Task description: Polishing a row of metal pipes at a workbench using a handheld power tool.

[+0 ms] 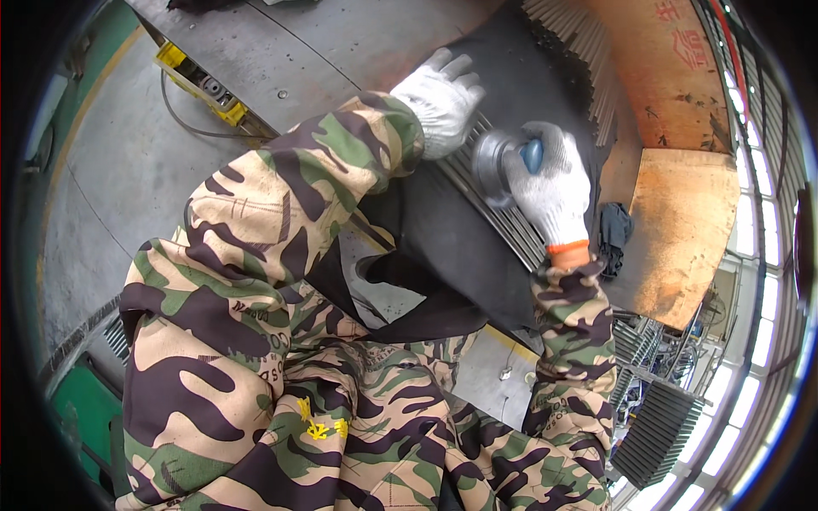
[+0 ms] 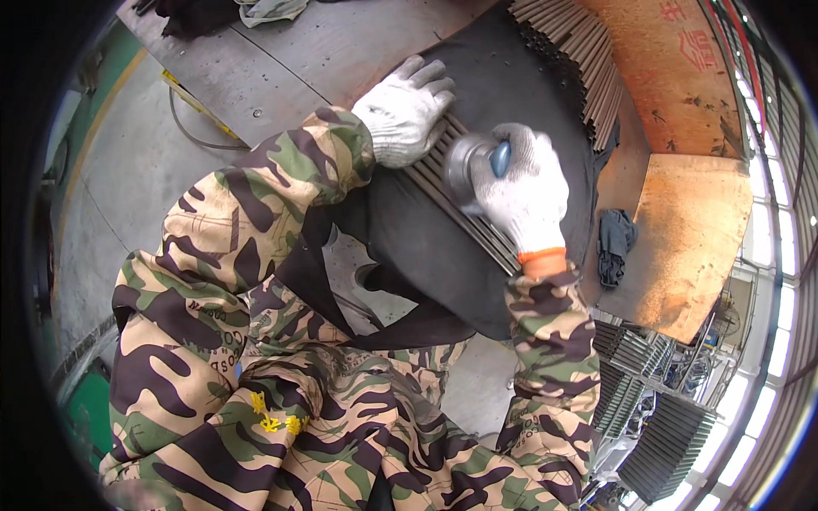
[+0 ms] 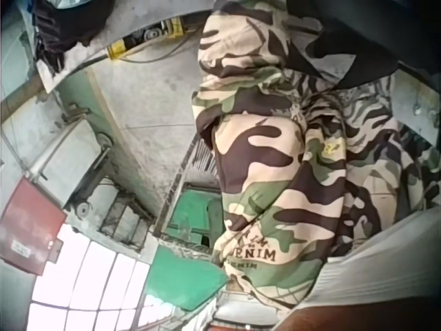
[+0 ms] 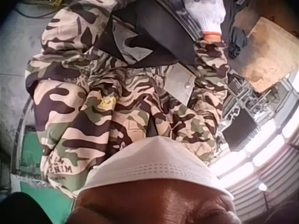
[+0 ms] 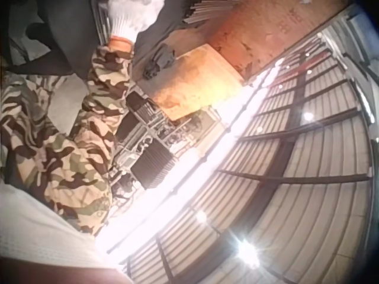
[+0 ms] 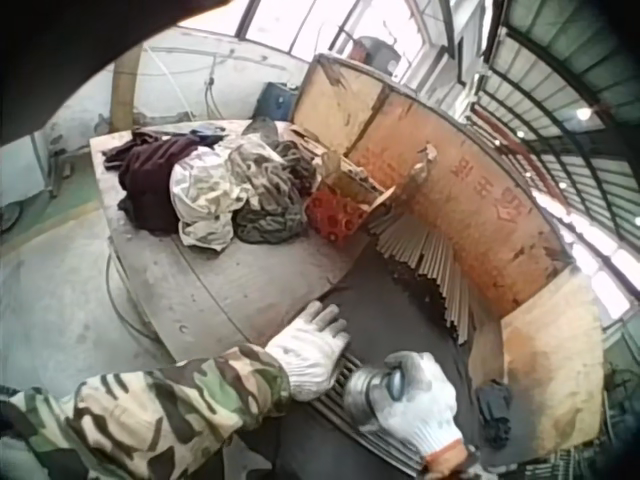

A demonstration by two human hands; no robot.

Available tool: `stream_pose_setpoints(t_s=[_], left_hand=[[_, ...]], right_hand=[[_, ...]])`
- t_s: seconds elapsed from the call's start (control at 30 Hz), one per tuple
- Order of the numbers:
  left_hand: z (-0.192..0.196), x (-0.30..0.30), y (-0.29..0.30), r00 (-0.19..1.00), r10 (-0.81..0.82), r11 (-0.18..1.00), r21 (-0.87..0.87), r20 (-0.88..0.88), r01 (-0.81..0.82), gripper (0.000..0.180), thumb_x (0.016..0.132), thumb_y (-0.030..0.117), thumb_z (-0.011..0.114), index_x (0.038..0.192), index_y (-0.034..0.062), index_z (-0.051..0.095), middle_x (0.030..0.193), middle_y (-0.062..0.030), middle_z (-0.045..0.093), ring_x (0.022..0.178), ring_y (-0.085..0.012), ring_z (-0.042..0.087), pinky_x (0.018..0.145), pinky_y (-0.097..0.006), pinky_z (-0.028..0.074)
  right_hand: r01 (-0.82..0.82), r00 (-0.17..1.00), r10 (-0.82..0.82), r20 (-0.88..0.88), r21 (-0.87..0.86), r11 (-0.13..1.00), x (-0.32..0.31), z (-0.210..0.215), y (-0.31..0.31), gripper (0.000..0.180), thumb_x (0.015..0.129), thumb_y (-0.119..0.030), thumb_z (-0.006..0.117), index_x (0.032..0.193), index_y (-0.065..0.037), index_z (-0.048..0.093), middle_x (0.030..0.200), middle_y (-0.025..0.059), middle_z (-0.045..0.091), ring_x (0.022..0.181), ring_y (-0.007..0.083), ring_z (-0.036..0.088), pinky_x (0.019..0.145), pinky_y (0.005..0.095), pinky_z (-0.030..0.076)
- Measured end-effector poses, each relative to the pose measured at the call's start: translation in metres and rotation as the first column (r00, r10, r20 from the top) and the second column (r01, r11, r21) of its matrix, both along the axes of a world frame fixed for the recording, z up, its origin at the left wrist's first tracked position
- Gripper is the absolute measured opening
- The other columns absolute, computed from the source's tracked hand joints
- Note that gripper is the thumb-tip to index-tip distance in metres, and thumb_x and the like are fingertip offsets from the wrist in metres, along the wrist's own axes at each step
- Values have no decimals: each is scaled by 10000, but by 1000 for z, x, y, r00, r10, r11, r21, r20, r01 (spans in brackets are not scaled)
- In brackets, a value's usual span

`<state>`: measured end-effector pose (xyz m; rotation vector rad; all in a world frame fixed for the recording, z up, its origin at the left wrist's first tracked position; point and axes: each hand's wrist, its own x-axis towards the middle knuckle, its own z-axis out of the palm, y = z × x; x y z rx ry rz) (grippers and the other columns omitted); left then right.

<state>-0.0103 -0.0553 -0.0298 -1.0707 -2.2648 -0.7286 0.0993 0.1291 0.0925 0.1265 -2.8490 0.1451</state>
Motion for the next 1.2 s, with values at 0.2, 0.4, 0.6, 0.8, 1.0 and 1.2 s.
stream_pose_setpoints(t_s=[0.2,0.4,0.6,0.8,1.0,1.2], left_hand=[[8,-2,8,998,43,999,-25,47,-42,436,846,228,737,1208,-9,694,1330,-160,654,1333,-368,564,1128,-506,445],[3,2,13,998,63,996,-65,31,-61,546,897,283,710,1350,-19,678,1417,-181,639,1403,-390,541,1168,-544,418],[27,4,13,978,109,965,-257,178,-61,550,950,303,672,1395,-20,664,1534,-196,593,1483,-400,490,1230,-550,369],[-3,19,1,990,134,978,-166,34,-127,557,980,303,639,1443,-7,636,1548,-199,576,1496,-395,475,1265,-566,332],[-1,11,-2,991,125,976,-184,39,-116,545,1006,311,614,1456,4,627,1575,-196,555,1522,-395,450,1279,-559,319],[18,29,-8,985,94,980,-189,142,-66,551,1013,313,621,1467,3,613,1584,-212,554,1551,-403,426,1295,-558,309]], right_hand=[[32,999,-32,6,18,999,0,1,7,358,868,-344,770,1171,-155,747,1133,144,728,1056,370,721,931,472,591],[103,995,-103,-1,31,994,-10,1,14,344,862,-330,767,1159,-156,757,1127,142,733,1043,370,728,931,473,594],[30,999,-30,-18,28,999,5,-1,13,344,860,-337,764,1160,-168,753,1119,141,727,1032,372,727,922,475,596],[95,995,-96,13,70,993,-11,0,26,369,874,-353,756,1189,-162,748,1140,154,731,1045,386,726,921,488,597],[70,998,-70,8,58,996,-12,-2,16,374,882,-395,744,1196,-193,735,1127,134,718,1069,378,720,934,489,592],[152,982,-159,101,72,986,-2,4,16,459,912,-424,732,1290,-165,710,1279,141,708,1171,363,705,1015,475,567]])
